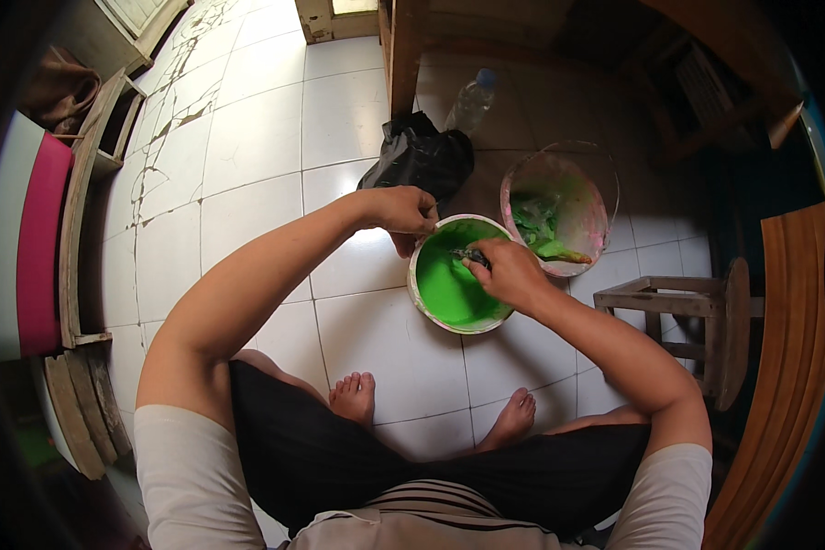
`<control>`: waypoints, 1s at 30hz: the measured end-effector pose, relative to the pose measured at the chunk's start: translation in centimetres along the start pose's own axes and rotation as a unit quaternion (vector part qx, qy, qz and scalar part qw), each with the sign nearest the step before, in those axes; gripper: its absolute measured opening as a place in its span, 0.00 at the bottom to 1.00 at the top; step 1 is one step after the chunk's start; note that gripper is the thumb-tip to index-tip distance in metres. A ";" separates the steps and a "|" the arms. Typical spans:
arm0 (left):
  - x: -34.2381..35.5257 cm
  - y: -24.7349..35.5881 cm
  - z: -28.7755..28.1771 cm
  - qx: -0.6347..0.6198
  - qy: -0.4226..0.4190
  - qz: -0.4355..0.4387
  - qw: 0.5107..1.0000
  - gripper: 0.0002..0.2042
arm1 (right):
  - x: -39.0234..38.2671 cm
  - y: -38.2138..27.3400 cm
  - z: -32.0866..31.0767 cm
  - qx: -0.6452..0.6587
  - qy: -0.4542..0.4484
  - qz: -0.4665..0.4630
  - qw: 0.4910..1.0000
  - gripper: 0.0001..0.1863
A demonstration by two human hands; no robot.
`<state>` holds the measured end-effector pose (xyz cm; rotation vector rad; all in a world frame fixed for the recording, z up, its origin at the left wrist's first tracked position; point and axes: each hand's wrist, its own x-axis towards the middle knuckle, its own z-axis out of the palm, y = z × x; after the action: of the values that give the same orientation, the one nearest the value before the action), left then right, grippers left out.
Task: The person empties a bag of green pigment into a bucket and mixes it with a liquid using a brush.
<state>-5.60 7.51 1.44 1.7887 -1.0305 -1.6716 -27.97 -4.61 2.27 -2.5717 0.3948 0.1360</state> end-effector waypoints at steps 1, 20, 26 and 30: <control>0.0 -0.1 0.0 0.001 0.001 0.001 1.000 0.07 | -0.1 -0.3 0.1 0.009 -0.013 0.005 1.000 0.16; 0.2 0.0 0.1 -0.005 0.007 0.011 1.000 0.08 | -2.6 0.0 -0.9 -0.101 -0.133 -0.019 0.986 0.18; 0.1 0.2 1.1 0.032 0.016 0.026 0.999 0.09 | -2.7 0.9 -1.5 -0.113 -0.064 -0.029 0.991 0.13; -0.7 1.0 2.1 0.050 0.011 0.038 0.998 0.10 | -3.4 1.5 -1.7 -0.122 -0.028 -0.025 0.992 0.11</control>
<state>-7.80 7.76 2.42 1.8022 -1.1760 -1.5764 -31.61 -5.93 3.58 -2.8089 0.3103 0.2510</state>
